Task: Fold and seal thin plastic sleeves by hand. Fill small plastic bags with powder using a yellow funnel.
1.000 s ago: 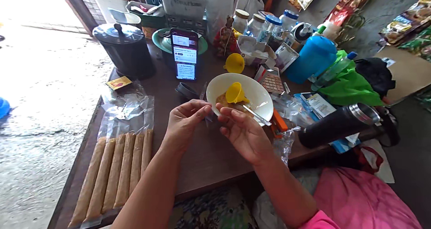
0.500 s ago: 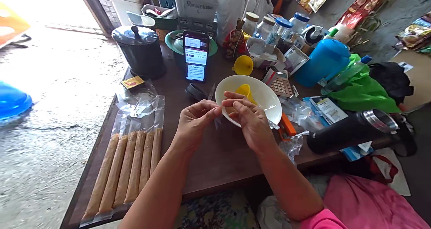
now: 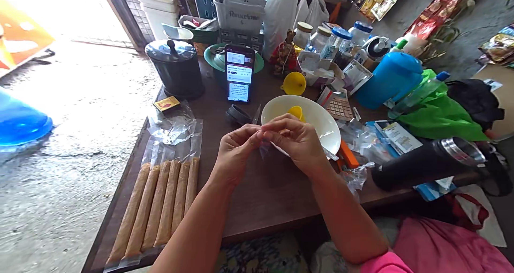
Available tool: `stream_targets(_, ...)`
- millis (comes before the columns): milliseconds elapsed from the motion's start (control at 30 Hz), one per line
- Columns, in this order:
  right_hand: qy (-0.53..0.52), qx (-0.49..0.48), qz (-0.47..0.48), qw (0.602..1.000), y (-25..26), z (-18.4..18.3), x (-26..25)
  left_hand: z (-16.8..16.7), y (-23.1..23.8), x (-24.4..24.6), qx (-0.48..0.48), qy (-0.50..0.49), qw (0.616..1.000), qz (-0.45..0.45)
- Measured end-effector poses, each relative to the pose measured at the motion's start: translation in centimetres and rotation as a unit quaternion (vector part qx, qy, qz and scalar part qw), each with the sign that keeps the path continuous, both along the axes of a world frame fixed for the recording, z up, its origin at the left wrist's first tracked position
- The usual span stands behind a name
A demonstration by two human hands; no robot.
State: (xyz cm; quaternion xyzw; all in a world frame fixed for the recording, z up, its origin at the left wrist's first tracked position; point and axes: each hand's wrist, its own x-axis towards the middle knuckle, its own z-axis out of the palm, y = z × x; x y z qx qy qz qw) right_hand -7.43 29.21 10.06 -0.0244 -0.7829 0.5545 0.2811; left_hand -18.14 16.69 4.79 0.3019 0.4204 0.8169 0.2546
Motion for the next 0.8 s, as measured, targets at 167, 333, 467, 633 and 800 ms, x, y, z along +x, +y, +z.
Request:
stream_targets(167, 0.065, 0.092, -0.025, 0.993, 0.2, -1.2, -0.8, 0.1, 0.0, 0.0, -0.014, -0.022, 1.000, 0.017)
stream_targets(333, 0.134, 0.144, -0.077, 0.977, 0.6, -3.2, -1.0, 0.1, 0.1, 0.2, -0.036, -0.026, 0.999, 0.012)
stream_targets(467, 0.127, 0.143, -0.097, 0.977, 0.7, -4.0, -0.9, 0.0, 0.0, 0.1, -0.037, -0.037, 0.999, -0.008)
stream_targets(633, 0.071, 0.036, -0.060, 0.995, 0.7, -3.9, -0.4, -0.1, 0.0, 0.2, -0.040, -0.037, 0.998, -0.019)
stream_targets(800, 0.061, -0.005, -0.020, 0.998, 1.1, -3.4, 0.0, -0.2, 0.1, 0.1, -0.041, -0.011, 0.999, -0.031)
